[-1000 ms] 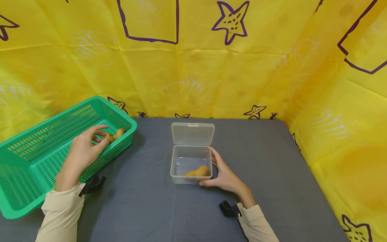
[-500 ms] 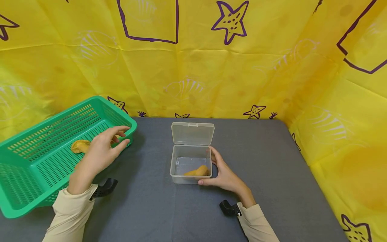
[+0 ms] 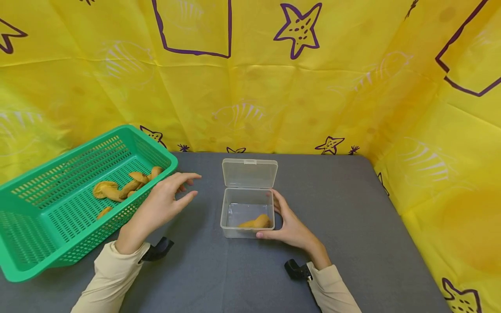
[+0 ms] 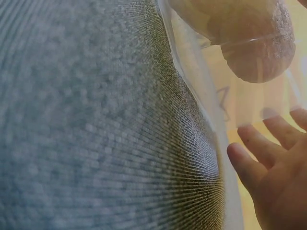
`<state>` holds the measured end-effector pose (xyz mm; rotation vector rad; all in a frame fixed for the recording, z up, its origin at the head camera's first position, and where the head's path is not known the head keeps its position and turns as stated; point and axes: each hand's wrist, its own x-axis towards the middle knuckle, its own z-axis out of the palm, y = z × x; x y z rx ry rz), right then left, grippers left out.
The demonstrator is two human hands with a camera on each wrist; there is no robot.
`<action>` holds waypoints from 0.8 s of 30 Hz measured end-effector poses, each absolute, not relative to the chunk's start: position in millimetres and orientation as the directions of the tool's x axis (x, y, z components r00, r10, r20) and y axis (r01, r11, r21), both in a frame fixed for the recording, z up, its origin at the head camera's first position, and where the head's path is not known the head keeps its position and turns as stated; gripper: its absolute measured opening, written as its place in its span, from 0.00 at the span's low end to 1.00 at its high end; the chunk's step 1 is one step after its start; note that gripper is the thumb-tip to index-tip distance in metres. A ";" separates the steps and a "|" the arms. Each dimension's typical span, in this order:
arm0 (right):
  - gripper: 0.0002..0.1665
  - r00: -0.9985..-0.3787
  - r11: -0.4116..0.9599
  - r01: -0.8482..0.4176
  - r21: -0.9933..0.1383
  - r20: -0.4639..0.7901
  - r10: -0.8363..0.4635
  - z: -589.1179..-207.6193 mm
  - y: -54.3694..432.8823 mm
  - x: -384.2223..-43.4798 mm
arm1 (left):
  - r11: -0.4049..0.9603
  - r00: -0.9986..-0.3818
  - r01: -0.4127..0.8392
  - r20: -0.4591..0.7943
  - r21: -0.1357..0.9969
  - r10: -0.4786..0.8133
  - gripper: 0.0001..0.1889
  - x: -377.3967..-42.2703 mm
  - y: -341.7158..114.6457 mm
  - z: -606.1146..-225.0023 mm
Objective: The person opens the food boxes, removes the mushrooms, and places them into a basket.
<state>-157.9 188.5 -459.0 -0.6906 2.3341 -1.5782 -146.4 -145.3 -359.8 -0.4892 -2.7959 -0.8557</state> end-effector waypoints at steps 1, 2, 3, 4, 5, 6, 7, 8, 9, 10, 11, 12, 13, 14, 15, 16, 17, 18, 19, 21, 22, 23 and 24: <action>0.67 -0.860 0.302 -0.250 -0.920 0.067 -0.506 -459.3 188.5 -157.9 | 0.777 -0.926 0.372 0.261 0.508 0.272 0.20 -146.3 -140.8 -360.5; 0.67 -0.860 0.301 -0.252 -0.920 0.070 -0.506 -459.6 188.4 -158.0 | 0.774 -0.923 0.381 0.261 0.506 0.284 0.20 -146.0 -136.4 -361.1; 0.67 -0.860 0.299 -0.253 -0.920 0.072 -0.506 -459.9 188.4 -158.0 | 0.770 -0.919 0.390 0.260 0.505 0.295 0.20 -145.7 -132.1 -361.5; 0.67 -0.860 0.298 -0.255 -0.920 0.075 -0.505 -460.1 188.4 -158.1 | 0.765 -0.915 0.402 0.261 0.503 0.309 0.20 -145.3 -128.0 -361.9; 0.67 -0.860 0.298 -0.256 -0.920 0.076 -0.505 -460.4 188.4 -158.1 | 0.759 -0.909 0.416 0.264 0.502 0.323 0.20 -145.2 -124.0 -362.2; 0.67 -0.860 0.299 -0.257 -0.919 0.077 -0.505 -460.5 188.5 -158.1 | 0.750 -0.902 0.430 0.264 0.502 0.341 0.20 -145.2 -120.2 -362.7; 0.66 -0.860 0.298 -0.257 -0.919 0.077 -0.505 -460.6 188.5 -158.2 | 0.741 -0.896 0.444 0.263 0.504 0.358 0.20 -145.4 -116.5 -363.0; 0.66 -0.861 0.298 -0.255 -0.920 0.076 -0.504 -460.7 188.5 -158.3 | 0.732 -0.888 0.459 0.261 0.504 0.378 0.20 -145.7 -113.0 -363.7; 0.66 -0.861 0.299 -0.254 -0.920 0.075 -0.502 -460.8 188.7 -158.5 | 0.722 -0.881 0.474 0.256 0.505 0.399 0.20 -146.0 -109.7 -364.2; 0.66 -0.862 0.298 -0.253 -0.920 0.074 -0.502 -460.8 188.8 -158.6 | 0.712 -0.873 0.486 0.246 0.507 0.420 0.20 -146.3 -106.4 -364.6; 0.67 -0.860 0.301 -0.258 -0.918 0.077 -0.504 -460.8 189.0 -158.8 | 0.702 -0.866 0.496 0.236 0.510 0.441 0.20 -146.8 -103.3 -365.0; 0.67 -0.861 0.302 -0.256 -0.918 0.075 -0.504 -460.8 189.1 -158.9 | 0.695 -0.858 0.507 0.225 0.509 0.461 0.21 -147.2 -100.2 -365.3; 0.67 -0.861 0.304 -0.255 -0.918 0.073 -0.504 -460.8 189.1 -159.0 | 0.689 -0.852 0.515 0.215 0.510 0.477 0.21 -147.6 -97.3 -365.5; 0.67 -0.862 0.309 -0.255 -0.916 0.070 -0.503 -460.8 189.2 -159.1 | 0.682 -0.845 0.523 0.209 0.511 0.492 0.21 -148.1 -94.7 -365.8; 0.67 -0.862 0.314 -0.254 -0.915 0.067 -0.503 -460.9 189.2 -159.1 | 0.676 -0.840 0.528 0.200 0.514 0.504 0.21 -148.4 -92.3 -366.0; 0.67 -0.861 0.318 -0.255 -0.913 0.064 -0.504 -461.0 189.1 -159.1 | 0.670 -0.835 0.532 0.193 0.518 0.515 0.22 -148.8 -90.0 -366.1; 0.67 -0.861 0.322 -0.254 -0.912 0.062 -0.504 -461.1 189.0 -159.3 | 0.664 -0.830 0.537 0.188 0.520 0.524 0.22 -149.3 -88.0 -366.2; 0.67 -0.863 0.322 -0.249 -0.913 0.057 -0.503 -461.1 188.8 -159.3 | 0.659 -0.827 0.540 0.183 0.523 0.532 0.23 -149.7 -86.0 -366.4; 0.67 -0.862 0.323 -0.248 -0.913 0.056 -0.504 -461.2 188.7 -159.5 | 0.653 -0.824 0.541 0.178 0.530 0.538 0.23 -150.1 -84.2 -366.5; 0.67 -0.860 0.317 -0.248 -0.916 0.058 -0.507 -461.6 188.7 -160.0 | 0.643 -0.819 0.541 0.165 0.541 0.550 0.23 -151.0 -80.9 -366.3; 0.67 -0.859 0.312 -0.248 -0.917 0.059 -0.508 -461.8 188.7 -160.4 | 0.638 -0.816 0.541 0.159 0.548 0.555 0.24 -151.7 -79.3 -366.2; 0.67 -0.859 0.307 -0.246 -0.919 0.060 -0.509 -462.0 188.8 -160.7 | 0.631 -0.813 0.542 0.156 0.555 0.561 0.24 -152.4 -77.8 -366.4; 0.67 -0.859 0.304 -0.245 -0.920 0.061 -0.509 -462.1 189.0 -160.9 | 0.626 -0.811 0.540 0.149 0.563 0.566 0.24 -153.1 -76.4 -366.6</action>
